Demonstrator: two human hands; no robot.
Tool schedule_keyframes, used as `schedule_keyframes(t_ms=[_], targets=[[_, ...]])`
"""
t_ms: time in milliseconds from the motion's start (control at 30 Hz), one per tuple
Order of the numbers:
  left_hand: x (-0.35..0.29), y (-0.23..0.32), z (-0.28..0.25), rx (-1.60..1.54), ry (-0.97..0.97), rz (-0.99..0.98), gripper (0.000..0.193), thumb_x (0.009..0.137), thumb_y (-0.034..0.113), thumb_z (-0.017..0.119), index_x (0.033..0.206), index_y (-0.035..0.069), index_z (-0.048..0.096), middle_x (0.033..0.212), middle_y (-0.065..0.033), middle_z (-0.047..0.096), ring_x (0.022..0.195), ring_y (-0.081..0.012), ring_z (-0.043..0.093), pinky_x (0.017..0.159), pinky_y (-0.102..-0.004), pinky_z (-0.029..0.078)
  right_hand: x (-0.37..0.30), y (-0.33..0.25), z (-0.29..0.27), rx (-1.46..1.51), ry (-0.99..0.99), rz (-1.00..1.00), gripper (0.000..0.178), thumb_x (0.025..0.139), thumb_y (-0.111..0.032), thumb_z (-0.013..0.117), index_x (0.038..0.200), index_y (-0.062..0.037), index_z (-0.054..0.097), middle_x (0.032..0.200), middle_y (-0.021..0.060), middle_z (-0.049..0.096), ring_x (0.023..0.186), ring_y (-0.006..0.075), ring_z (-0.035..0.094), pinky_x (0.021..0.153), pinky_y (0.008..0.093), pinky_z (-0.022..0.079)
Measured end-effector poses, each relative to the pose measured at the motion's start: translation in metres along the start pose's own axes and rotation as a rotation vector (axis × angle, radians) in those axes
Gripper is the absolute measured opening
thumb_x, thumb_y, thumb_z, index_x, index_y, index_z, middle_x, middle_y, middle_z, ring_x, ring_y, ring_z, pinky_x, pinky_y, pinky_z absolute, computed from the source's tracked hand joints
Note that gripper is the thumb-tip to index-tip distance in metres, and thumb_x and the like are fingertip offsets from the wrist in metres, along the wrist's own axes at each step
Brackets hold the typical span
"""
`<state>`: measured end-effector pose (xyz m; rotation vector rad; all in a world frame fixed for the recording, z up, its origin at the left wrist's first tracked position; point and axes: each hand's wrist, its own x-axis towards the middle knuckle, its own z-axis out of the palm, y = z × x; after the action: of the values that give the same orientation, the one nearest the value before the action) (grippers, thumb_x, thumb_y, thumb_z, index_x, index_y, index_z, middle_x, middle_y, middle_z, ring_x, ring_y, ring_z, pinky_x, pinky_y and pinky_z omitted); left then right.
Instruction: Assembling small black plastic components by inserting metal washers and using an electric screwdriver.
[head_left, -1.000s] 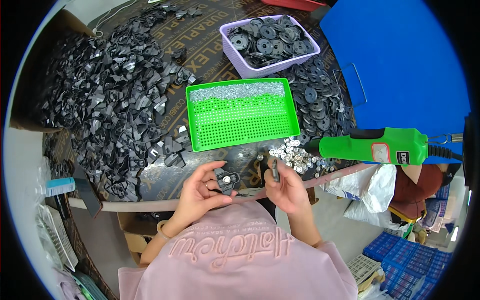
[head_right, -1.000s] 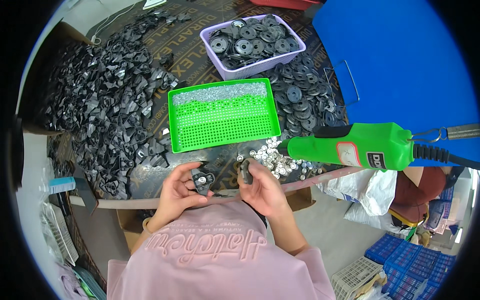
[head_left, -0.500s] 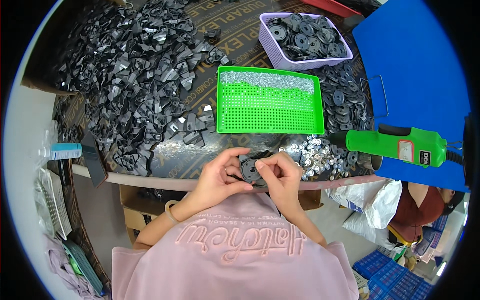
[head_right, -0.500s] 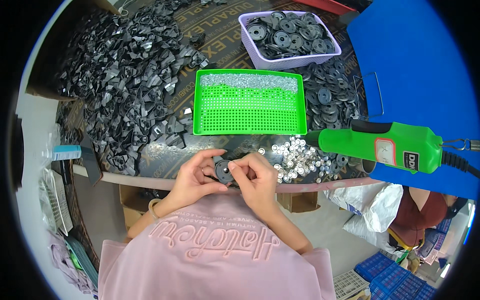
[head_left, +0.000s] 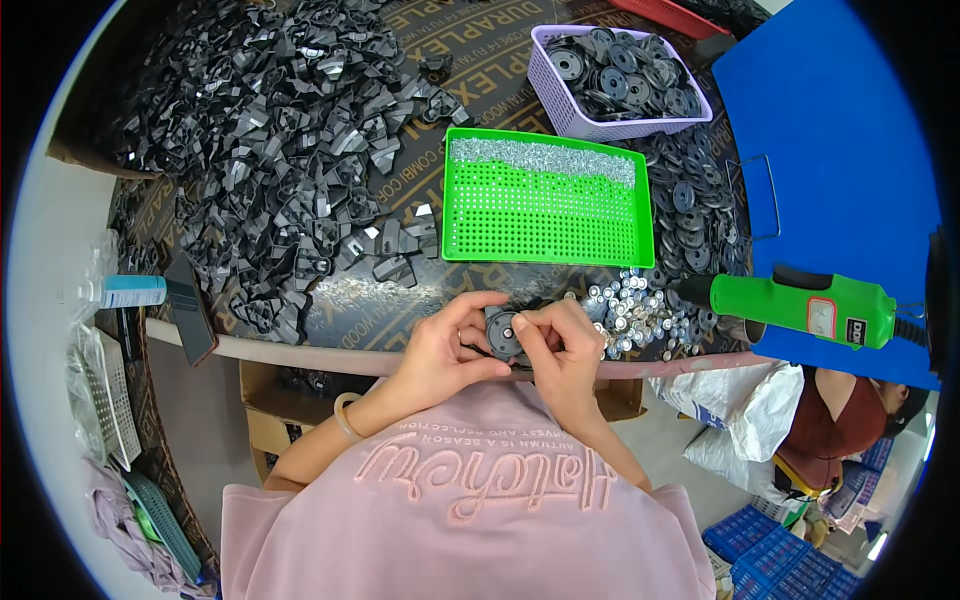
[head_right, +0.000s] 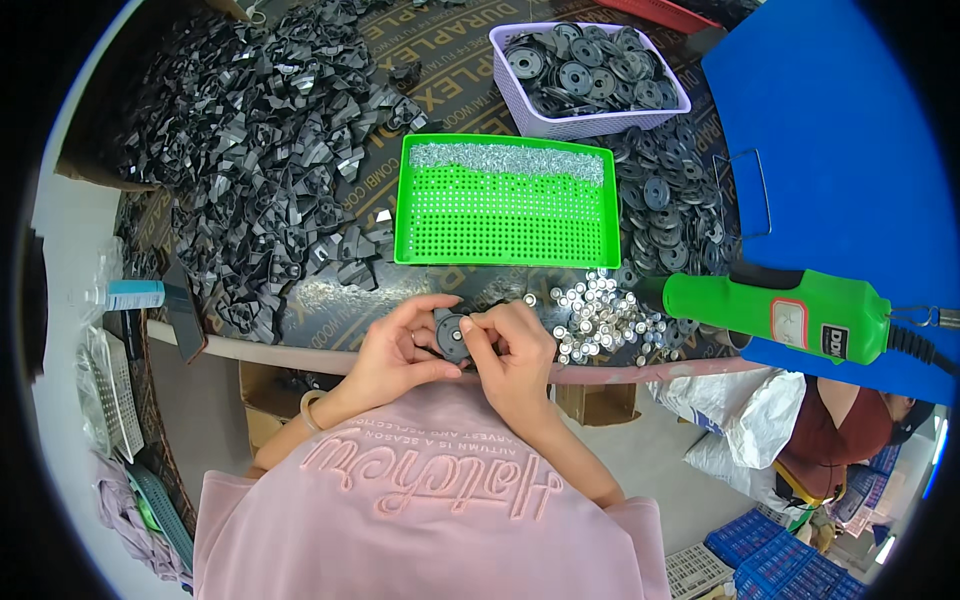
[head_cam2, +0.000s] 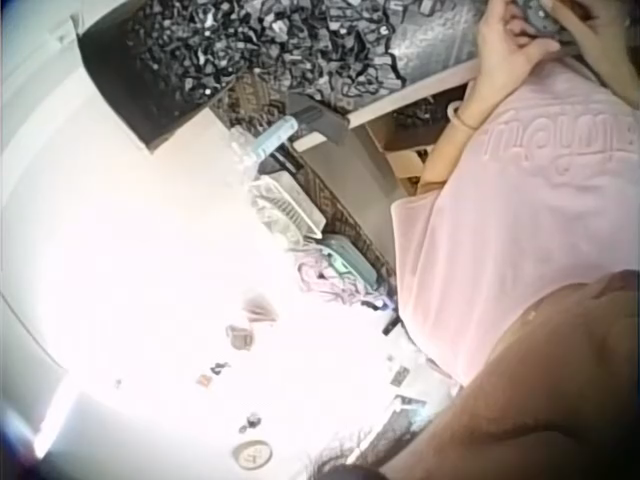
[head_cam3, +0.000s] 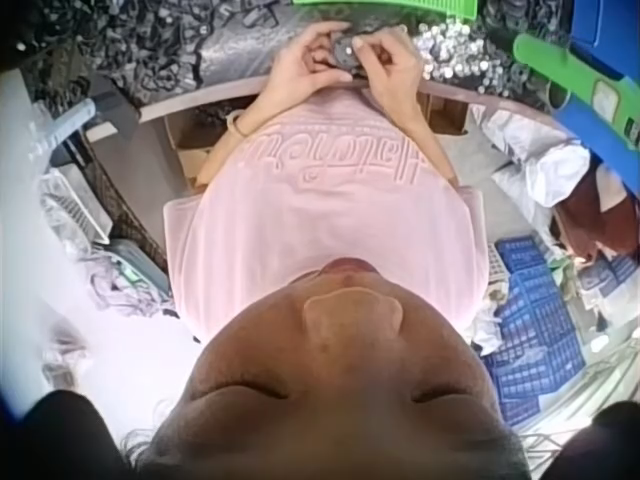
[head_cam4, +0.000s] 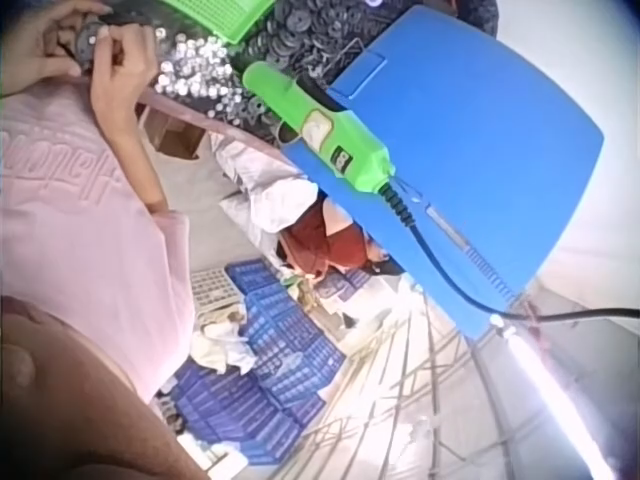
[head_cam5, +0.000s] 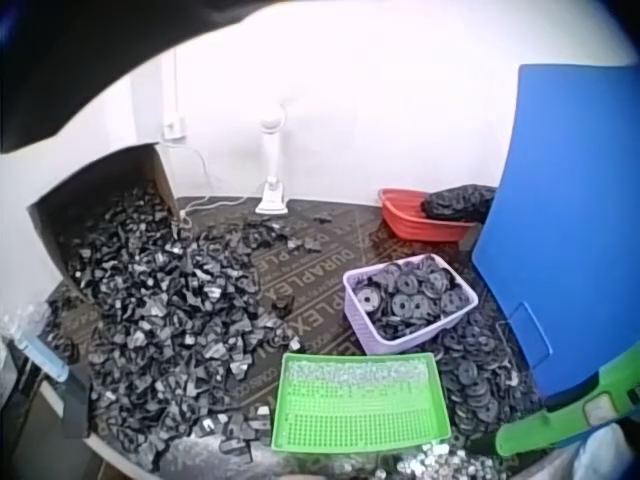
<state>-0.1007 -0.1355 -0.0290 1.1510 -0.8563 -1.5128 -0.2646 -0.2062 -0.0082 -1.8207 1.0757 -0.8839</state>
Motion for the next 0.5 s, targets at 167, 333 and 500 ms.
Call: schedule_keyframes(t_ms=[167, 333, 500], targets=[[-0.001, 0.004, 0.0, -0.145, -0.001, 0.021, 0.068, 0.08, -0.009, 0.075, 0.14, 0.003, 0.046, 0.098, -0.0054, 0.058, 0.087, -0.0086, 0.064, 0.077, -0.0242, 0.059, 0.005, -0.001, -0.002, -0.045, -0.056, 0.01, 0.01, 0.085, -0.007, 0.075, 0.088, 0.0004, 0.069, 0.078, 0.0062, 0.058, 0.061, 0.0106, 0.06, 0.052, 0.0254, 0.048], [-0.011, 0.008, -0.01, -0.026, -0.024, 0.037, 0.06, 0.086, -0.002, 0.073, 0.14, 0.004, 0.048, 0.102, -0.0079, 0.064, 0.087, -0.0109, 0.067, 0.072, -0.0249, 0.058, 0.006, 0.006, -0.005, 0.178, -0.248, 0.211, 0.014, 0.086, -0.008, 0.075, 0.095, 0.0001, 0.068, 0.082, 0.0065, 0.065, 0.064, 0.01, 0.063, 0.054, 0.0241, 0.05], [-0.007, 0.043, -0.035, 0.875, 0.491, 0.35, 0.033, 0.083, 0.003, 0.074, 0.115, 0.003, 0.066, 0.092, -0.0098, 0.069, 0.068, -0.0176, 0.066, 0.059, -0.0305, 0.053, 0.016, 0.006, 0.005, 0.171, -0.316, 0.279, 0.015, 0.087, -0.012, 0.075, 0.094, -0.0006, 0.067, 0.08, 0.0073, 0.066, 0.065, 0.0137, 0.065, 0.057, 0.0271, 0.051]])
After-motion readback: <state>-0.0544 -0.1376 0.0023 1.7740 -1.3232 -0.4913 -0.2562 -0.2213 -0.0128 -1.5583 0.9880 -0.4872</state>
